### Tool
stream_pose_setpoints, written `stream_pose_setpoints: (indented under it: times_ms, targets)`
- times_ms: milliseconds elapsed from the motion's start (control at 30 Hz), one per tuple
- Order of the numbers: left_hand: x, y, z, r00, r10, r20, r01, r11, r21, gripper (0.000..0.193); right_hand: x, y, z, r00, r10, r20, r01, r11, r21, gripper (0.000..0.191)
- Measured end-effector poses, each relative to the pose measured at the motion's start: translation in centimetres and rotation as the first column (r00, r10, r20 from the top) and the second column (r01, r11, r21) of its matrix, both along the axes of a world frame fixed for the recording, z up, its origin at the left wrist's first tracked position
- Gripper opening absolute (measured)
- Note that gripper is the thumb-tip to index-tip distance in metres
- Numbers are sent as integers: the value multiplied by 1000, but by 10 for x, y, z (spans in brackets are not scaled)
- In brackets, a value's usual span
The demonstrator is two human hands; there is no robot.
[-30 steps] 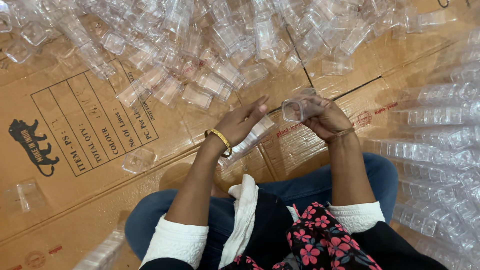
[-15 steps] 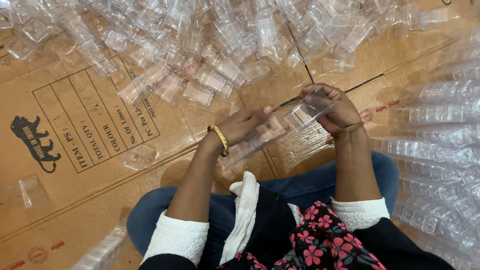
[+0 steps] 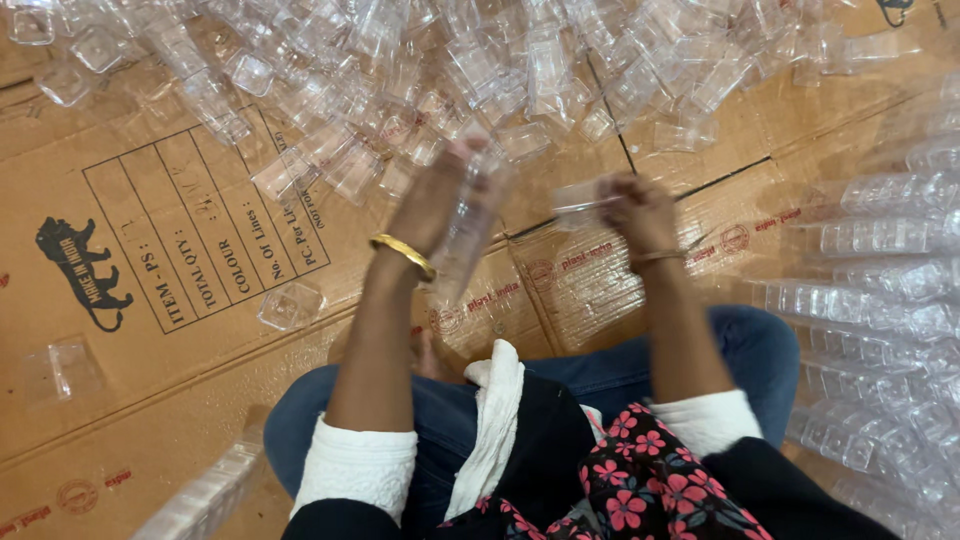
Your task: The person sits on cardboard sheets on the floor and stacks clear plastic boxes, fitting lids and boxes together one at a time and placing completed stacks aside among the piles of boxes.
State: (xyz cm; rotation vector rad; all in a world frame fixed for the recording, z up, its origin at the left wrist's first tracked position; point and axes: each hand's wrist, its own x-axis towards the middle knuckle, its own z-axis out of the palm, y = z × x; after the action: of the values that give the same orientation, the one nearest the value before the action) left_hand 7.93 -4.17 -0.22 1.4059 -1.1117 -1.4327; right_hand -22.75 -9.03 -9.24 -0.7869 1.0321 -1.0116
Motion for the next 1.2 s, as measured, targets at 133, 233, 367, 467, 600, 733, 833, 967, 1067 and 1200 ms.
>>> stream_pose_setpoints:
  times_ms: [133,233,367,467,600,733,833,967,1067,1200]
  targets:
    - [25,-2,12,915,288,-281,-287,957,45,76,103,64,-30,912,196,-361,-176,981,87,19]
    - [34,2,20,834,355,-424,-396,918,-10,76,183,116,-19,938,331,-99,-321,941,107,20]
    - [50,8,30,797,413,-440,-465,885,-12,78,200,107,3,846,82,-527,-288,902,-322,45]
    - [52,10,31,861,384,-333,-410,912,-8,79,162,29,12,421,-337,-842,-451,728,-517,41]
    - [45,7,24,894,269,-359,-319,943,-89,78,121,-31,13,161,-432,-887,-760,520,-391,75]
    - [41,6,11,935,241,-261,-266,962,-67,71,84,-23,13,-20,-40,-999,-691,723,-15,66]
    - [35,5,0,975,202,-93,-213,968,-130,66,55,1,17,406,131,-904,-438,897,-66,62]
    - [18,8,-11,998,32,62,-23,989,-146,63,41,32,34,982,145,-120,-160,978,-135,69]
    - [7,13,-13,980,-93,175,106,992,-67,60,42,50,54,993,94,71,-92,995,-32,81]
    - [2,19,-15,950,-184,254,189,982,5,59,44,55,69,954,69,292,-87,995,48,71]
